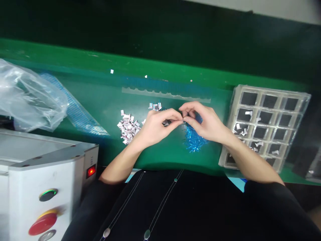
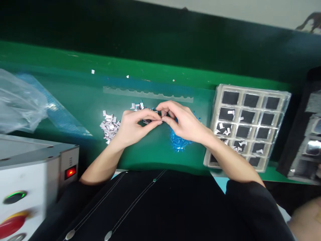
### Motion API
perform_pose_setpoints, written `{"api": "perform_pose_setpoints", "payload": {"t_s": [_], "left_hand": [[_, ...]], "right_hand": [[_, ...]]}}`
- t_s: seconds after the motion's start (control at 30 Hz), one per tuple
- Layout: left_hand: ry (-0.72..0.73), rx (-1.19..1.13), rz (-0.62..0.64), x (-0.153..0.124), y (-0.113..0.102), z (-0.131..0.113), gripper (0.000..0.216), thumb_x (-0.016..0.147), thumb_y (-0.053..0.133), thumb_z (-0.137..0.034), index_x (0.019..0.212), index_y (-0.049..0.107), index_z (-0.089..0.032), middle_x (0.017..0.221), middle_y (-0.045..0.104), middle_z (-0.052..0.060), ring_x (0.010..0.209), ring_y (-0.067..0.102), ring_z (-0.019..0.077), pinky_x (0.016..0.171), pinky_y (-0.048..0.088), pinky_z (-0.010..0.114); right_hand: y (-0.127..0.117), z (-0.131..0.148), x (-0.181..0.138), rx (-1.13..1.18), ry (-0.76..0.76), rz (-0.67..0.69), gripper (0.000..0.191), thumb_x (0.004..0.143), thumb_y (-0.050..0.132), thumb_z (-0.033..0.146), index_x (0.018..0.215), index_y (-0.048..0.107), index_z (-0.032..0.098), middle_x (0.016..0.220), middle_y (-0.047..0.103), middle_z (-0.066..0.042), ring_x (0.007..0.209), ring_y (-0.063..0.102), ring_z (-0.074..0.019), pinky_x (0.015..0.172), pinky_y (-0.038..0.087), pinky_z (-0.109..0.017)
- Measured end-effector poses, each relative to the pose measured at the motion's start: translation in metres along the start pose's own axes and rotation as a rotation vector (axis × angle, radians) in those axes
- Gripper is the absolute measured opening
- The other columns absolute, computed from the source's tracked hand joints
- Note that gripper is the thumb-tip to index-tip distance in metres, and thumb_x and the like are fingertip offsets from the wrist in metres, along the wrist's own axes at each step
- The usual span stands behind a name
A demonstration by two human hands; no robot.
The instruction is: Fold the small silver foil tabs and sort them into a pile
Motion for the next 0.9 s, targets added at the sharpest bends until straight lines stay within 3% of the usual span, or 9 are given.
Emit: {"api": "perform_pose_setpoints", "payload": {"t_s": [0.1, 0.2, 0.3, 0.47, 0.7, 0.9], "left_hand": [[0.041, 0.074, -0.045, 0.002, -0.016, -0.005, 0.011, 0.105, 0.076, -0.030, 0.100, 0.084, -0.025, 0.097, 0.087, 0.002, 0.083, 0.081, 0.0163, 0.081, 0.066, 0.029], [0.055, 0.155, -0.076, 0.005, -0.037, -0.003, 0.013, 0.104, 0.076, -0.028, 0.095, 0.085, -0.026, 0.091, 0.086, 0.002, 0.080, 0.078, 0.0174, 0.081, 0.064, 0.032], [0.027, 0.208, 0.000, 0.008, -0.047, 0.007, 0.013, 0.102, 0.077, -0.030, 0.093, 0.086, -0.027, 0.093, 0.086, 0.003, 0.085, 0.079, 0.0205, 0.082, 0.063, 0.035], [0.037, 0.249, 0.063, 0.007, -0.053, 0.013, 0.012, 0.102, 0.076, -0.032, 0.101, 0.087, -0.029, 0.107, 0.085, 0.005, 0.102, 0.080, 0.0247, 0.094, 0.064, 0.040], [-0.022, 0.390, 0.143, -0.003, -0.087, 0.021, 0.012, 0.095, 0.082, -0.041, 0.097, 0.081, -0.030, 0.100, 0.080, 0.005, 0.093, 0.073, 0.0264, 0.087, 0.060, 0.042], [-0.047, 0.569, 0.363, -0.009, -0.073, 0.032, 0.025, 0.086, 0.092, -0.038, 0.096, 0.073, -0.025, 0.095, 0.075, 0.006, 0.100, 0.070, 0.0306, 0.088, 0.057, 0.043]], "right_hand": [[-0.015, -0.003, 0.002, -0.005, -0.003, -0.110, 0.036, 0.106, 0.077, 0.038, 0.140, 0.070, 0.031, 0.114, 0.081, -0.003, 0.097, 0.074, -0.0233, 0.092, 0.063, -0.043], [-0.045, -0.015, 0.000, -0.217, 0.042, -0.308, 0.022, 0.108, 0.072, 0.040, 0.128, 0.076, 0.032, 0.121, 0.080, -0.008, 0.111, 0.074, -0.0314, 0.104, 0.063, -0.054], [-0.070, -0.036, -0.004, -0.450, 0.119, -0.428, 0.019, 0.109, 0.069, 0.038, 0.124, 0.078, 0.033, 0.124, 0.077, -0.012, 0.122, 0.070, -0.0398, 0.111, 0.059, -0.067], [-0.081, -0.063, -0.007, -0.572, 0.158, -0.378, 0.019, 0.108, 0.067, 0.035, 0.123, 0.078, 0.031, 0.123, 0.075, -0.015, 0.123, 0.066, -0.0440, 0.110, 0.055, -0.077], [-0.080, -0.069, -0.008, -0.504, 0.104, -0.378, 0.015, 0.108, 0.070, 0.041, 0.120, 0.076, 0.035, 0.122, 0.075, -0.013, 0.126, 0.063, -0.0432, 0.111, 0.052, -0.076], [-0.083, -0.073, -0.008, -0.367, 0.046, -0.412, 0.012, 0.108, 0.076, 0.042, 0.118, 0.075, 0.036, 0.117, 0.074, -0.013, 0.127, 0.057, -0.0418, 0.113, 0.048, -0.070]]}}
Point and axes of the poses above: each hand's wrist, its own x-axis towards the middle knuckle, its own y-axis out of the palm, z = x × y, the point moved 6 cm from there along x, towards the middle knuckle
